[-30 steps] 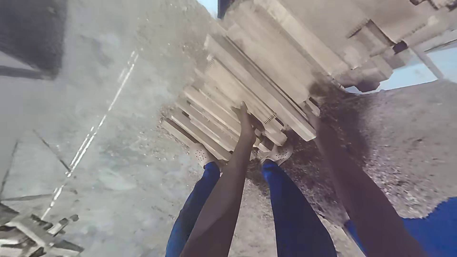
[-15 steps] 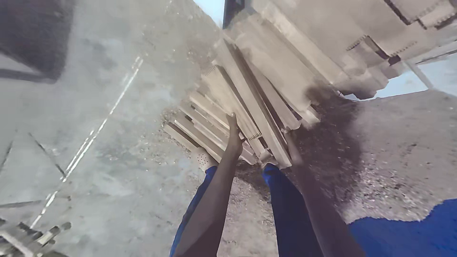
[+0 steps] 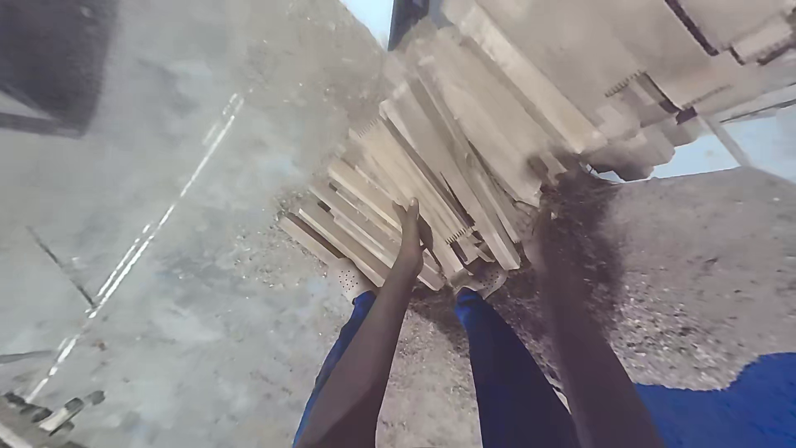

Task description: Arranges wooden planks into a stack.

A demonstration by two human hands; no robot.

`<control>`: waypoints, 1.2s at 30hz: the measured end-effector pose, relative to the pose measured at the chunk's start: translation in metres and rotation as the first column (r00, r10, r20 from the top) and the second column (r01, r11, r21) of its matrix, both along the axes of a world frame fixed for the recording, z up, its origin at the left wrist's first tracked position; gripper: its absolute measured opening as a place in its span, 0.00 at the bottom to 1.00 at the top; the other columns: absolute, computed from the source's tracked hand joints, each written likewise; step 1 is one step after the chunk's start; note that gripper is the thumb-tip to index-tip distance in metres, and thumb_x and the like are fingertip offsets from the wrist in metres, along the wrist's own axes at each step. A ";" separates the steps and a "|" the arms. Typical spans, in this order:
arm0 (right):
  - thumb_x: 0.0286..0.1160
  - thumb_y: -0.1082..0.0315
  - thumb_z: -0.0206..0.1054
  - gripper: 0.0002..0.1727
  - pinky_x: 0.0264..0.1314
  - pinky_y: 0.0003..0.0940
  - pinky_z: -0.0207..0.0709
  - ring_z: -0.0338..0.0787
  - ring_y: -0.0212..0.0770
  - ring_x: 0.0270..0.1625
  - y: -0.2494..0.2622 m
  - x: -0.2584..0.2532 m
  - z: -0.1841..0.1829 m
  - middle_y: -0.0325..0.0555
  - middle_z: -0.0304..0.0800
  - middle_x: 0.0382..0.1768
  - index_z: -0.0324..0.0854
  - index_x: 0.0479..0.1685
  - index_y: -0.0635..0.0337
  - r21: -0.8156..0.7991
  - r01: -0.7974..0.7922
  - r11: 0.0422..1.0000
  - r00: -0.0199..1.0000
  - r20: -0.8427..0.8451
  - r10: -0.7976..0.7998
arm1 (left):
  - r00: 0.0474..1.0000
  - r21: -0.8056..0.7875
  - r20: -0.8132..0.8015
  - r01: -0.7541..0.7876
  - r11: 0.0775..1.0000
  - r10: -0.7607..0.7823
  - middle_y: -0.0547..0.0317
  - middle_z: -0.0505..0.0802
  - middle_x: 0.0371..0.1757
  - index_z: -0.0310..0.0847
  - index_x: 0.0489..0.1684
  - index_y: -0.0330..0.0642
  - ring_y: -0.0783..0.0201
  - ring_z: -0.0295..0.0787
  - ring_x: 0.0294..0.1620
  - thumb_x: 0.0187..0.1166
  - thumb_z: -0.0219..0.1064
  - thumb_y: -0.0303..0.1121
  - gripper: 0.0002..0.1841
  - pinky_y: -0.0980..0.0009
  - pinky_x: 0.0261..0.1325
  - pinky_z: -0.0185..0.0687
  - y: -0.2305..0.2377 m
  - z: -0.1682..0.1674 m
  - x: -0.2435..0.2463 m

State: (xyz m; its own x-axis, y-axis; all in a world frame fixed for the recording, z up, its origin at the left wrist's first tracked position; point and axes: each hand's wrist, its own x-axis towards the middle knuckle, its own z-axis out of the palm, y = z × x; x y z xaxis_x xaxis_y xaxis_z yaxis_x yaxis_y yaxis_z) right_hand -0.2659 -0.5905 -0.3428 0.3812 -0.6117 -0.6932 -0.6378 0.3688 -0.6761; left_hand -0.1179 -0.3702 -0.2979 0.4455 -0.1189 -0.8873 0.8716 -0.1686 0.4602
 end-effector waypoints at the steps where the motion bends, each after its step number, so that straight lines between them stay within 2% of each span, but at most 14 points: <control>1: 0.89 0.35 0.21 0.46 0.72 0.43 0.73 0.81 0.45 0.71 -0.005 0.004 -0.001 0.55 0.78 0.75 0.68 0.82 0.60 0.052 0.050 0.997 0.999 0.006 -0.050 | 1.000 0.001 0.000 -0.002 1.000 0.002 0.49 0.45 0.96 0.20 0.95 0.75 0.41 0.53 0.90 0.80 0.43 0.74 0.46 0.33 0.77 0.62 0.000 0.000 0.000; 4: 0.83 0.27 0.24 0.50 0.74 0.46 0.71 0.80 0.46 0.72 -0.015 0.018 0.005 0.55 0.77 0.77 0.66 0.84 0.58 0.112 0.076 0.991 0.996 -0.064 -0.070 | 1.000 0.007 -0.005 -0.005 1.000 0.005 0.50 0.45 0.96 0.19 0.94 0.76 0.42 0.53 0.91 0.78 0.42 0.76 0.47 0.33 0.78 0.62 0.000 -0.001 0.000; 7: 0.77 0.20 0.33 0.52 0.60 0.47 0.77 0.84 0.47 0.60 -0.025 0.026 0.013 0.54 0.82 0.70 0.66 0.83 0.55 0.083 0.080 0.993 0.980 -0.191 -0.063 | 1.000 0.000 -0.007 -0.009 1.000 0.009 0.50 0.45 0.96 0.20 0.95 0.75 0.41 0.53 0.91 0.77 0.40 0.77 0.47 0.34 0.79 0.61 0.000 0.001 -0.001; 9: 0.76 0.19 0.36 0.52 0.55 0.48 0.78 0.86 0.48 0.55 -0.036 0.025 0.007 0.55 0.85 0.65 0.71 0.78 0.56 0.091 0.041 0.995 0.971 -0.239 -0.018 | 1.000 0.011 0.002 -0.011 1.000 0.011 0.49 0.54 0.94 0.25 0.95 0.76 0.41 0.60 0.87 0.77 0.36 0.78 0.46 0.35 0.74 0.67 0.001 0.001 -0.001; 12: 0.78 0.22 0.42 0.50 0.60 0.52 0.77 0.86 0.53 0.60 -0.052 0.025 0.009 0.59 0.83 0.69 0.71 0.79 0.58 0.165 -0.156 0.974 0.948 -0.252 0.195 | 1.000 -0.020 0.016 0.014 1.000 -0.014 0.49 0.69 0.87 0.35 0.95 0.77 0.44 0.71 0.81 0.74 0.31 0.80 0.45 0.37 0.71 0.73 0.008 0.001 0.001; 14: 0.83 0.28 0.44 0.45 0.62 0.49 0.75 0.83 0.50 0.60 -0.061 0.027 0.013 0.58 0.81 0.68 0.70 0.79 0.60 0.257 -0.203 0.945 0.934 -0.241 0.266 | 0.999 -0.071 0.012 0.046 0.996 -0.045 0.48 0.71 0.86 0.40 0.95 0.70 0.45 0.71 0.81 0.75 0.30 0.80 0.46 0.38 0.71 0.73 0.017 0.000 0.003; 17: 0.85 0.32 0.45 0.39 0.49 0.40 0.83 0.88 0.39 0.44 -0.070 0.024 0.008 0.46 0.87 0.51 0.72 0.72 0.58 0.323 -0.205 0.924 0.943 -0.186 0.275 | 0.997 -0.168 0.019 0.081 0.982 -0.079 0.49 0.74 0.84 0.50 0.92 0.60 0.47 0.72 0.81 0.71 0.34 0.82 0.51 0.38 0.73 0.73 0.030 0.002 0.009; 21: 0.86 0.32 0.45 0.36 0.49 0.36 0.82 0.86 0.34 0.42 -0.055 0.022 0.023 0.40 0.86 0.45 0.71 0.70 0.54 0.360 -0.155 0.920 0.955 -0.185 0.233 | 0.998 -0.232 0.042 0.061 0.971 -0.053 0.53 0.84 0.72 0.57 0.87 0.50 0.58 0.82 0.70 0.72 0.37 0.81 0.51 0.54 0.67 0.82 0.039 0.004 0.011; 23: 0.89 0.37 0.45 0.34 0.50 0.37 0.83 0.87 0.37 0.45 -0.032 0.025 0.042 0.45 0.87 0.49 0.75 0.68 0.58 0.306 -0.137 0.942 0.950 -0.228 0.212 | 0.998 -0.258 0.016 -0.057 0.965 0.063 0.57 0.89 0.62 0.62 0.82 0.49 0.63 0.87 0.62 0.75 0.42 0.78 0.47 0.60 0.63 0.86 0.048 0.006 0.009; 25: 0.93 0.44 0.44 0.31 0.56 0.44 0.82 0.85 0.45 0.55 -0.010 0.030 0.056 0.55 0.81 0.62 0.70 0.76 0.61 0.289 -0.252 0.924 0.904 -0.269 0.331 | 0.985 -0.267 -0.032 -0.169 0.949 0.167 0.60 0.92 0.52 0.69 0.74 0.51 0.65 0.92 0.54 0.74 0.46 0.77 0.43 0.62 0.55 0.91 0.055 0.007 0.010; 28: 0.93 0.54 0.50 0.25 0.59 0.62 0.78 0.86 0.62 0.59 0.007 0.038 0.056 0.67 0.84 0.60 0.78 0.69 0.65 0.035 -0.588 0.808 0.711 -0.453 0.537 | 0.987 -0.256 -0.030 -0.159 0.953 0.157 0.61 0.93 0.49 0.71 0.72 0.52 0.65 0.92 0.51 0.69 0.49 0.80 0.45 0.62 0.52 0.92 0.065 0.002 0.009; 30: 0.90 0.47 0.52 0.30 0.57 0.71 0.75 0.86 0.70 0.56 0.013 0.046 0.059 0.71 0.84 0.54 0.80 0.62 0.69 -0.179 -0.591 0.786 0.715 -0.567 0.408 | 0.993 -0.220 0.019 -0.107 0.970 0.114 0.60 0.91 0.55 0.66 0.77 0.50 0.66 0.90 0.56 0.71 0.49 0.79 0.46 0.62 0.58 0.89 0.065 -0.001 0.007; 33: 0.85 0.44 0.59 0.28 0.44 0.58 0.85 0.90 0.56 0.42 0.011 0.042 0.036 0.59 0.89 0.47 0.80 0.63 0.61 -0.465 -0.498 0.732 0.855 -0.405 0.324 | 0.980 -0.182 0.123 -0.130 0.975 0.154 0.60 0.90 0.58 0.63 0.80 0.48 0.68 0.88 0.59 0.75 0.45 0.76 0.45 0.64 0.61 0.87 0.056 -0.008 -0.002; 36: 0.90 0.56 0.56 0.27 0.70 0.58 0.76 0.84 0.58 0.68 0.017 0.059 0.031 0.65 0.80 0.69 0.70 0.78 0.65 -0.503 -0.580 0.641 0.798 -0.193 0.571 | 0.955 -0.155 0.204 -0.187 0.970 0.217 0.64 0.91 0.51 0.65 0.76 0.47 0.74 0.89 0.50 0.72 0.50 0.77 0.45 0.70 0.53 0.89 0.048 -0.012 -0.007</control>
State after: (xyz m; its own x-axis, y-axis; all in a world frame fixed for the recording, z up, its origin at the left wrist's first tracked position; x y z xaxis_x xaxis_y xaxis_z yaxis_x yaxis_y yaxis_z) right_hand -0.2066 -0.5735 -0.3119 0.7724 -0.5299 -0.3502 -0.6124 -0.4751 -0.6318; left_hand -0.1246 -0.3221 -0.3099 0.6533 -0.1158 -0.7482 0.7568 0.0760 0.6492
